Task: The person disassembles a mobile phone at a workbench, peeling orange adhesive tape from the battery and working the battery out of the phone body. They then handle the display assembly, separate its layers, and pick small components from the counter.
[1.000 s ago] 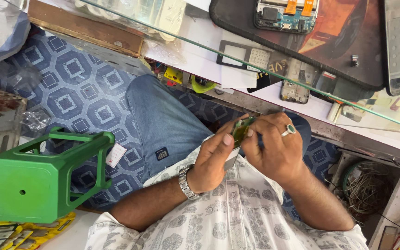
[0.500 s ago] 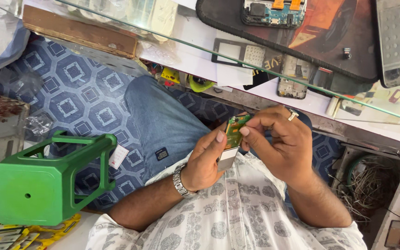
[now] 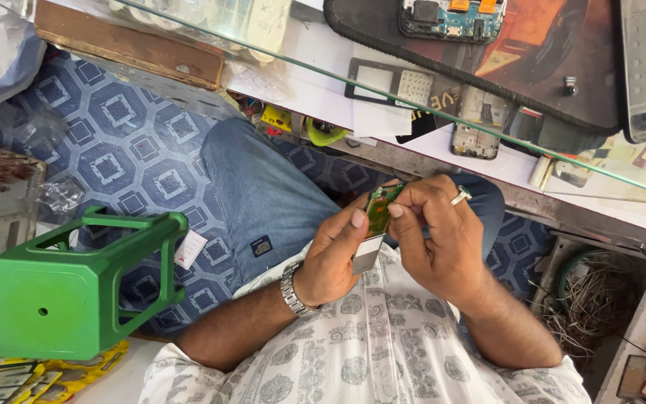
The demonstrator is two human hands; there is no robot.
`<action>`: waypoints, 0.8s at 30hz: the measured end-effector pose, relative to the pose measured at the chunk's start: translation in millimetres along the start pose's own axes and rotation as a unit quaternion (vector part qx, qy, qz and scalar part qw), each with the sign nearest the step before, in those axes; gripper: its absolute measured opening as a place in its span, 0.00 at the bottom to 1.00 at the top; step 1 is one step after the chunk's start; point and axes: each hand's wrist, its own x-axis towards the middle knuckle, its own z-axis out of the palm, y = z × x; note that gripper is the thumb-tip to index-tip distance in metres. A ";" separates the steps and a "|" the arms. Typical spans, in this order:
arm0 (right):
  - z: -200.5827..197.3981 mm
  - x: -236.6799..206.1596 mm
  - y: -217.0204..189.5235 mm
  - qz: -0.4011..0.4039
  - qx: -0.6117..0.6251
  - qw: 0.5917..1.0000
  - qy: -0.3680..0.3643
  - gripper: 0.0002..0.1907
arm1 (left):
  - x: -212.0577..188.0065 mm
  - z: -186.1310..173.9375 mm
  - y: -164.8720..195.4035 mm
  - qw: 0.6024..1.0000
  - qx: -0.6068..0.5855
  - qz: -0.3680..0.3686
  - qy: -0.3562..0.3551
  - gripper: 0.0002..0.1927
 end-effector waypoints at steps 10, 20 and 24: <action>6.3 -4.3 7.8 -0.045 -0.032 0.998 0.002 0.09 | 0.9 6.0 0.6 0.999 -0.031 -0.002 0.017 0.31; 9.6 -6.6 1.9 -0.051 -0.027 0.992 0.114 0.15 | 1.9 6.1 6.0 0.998 -0.057 0.002 0.021 0.29; 12.5 -3.6 -0.7 -0.081 -0.030 0.988 0.128 0.15 | 3.7 6.8 6.0 0.998 -0.059 0.006 0.019 0.29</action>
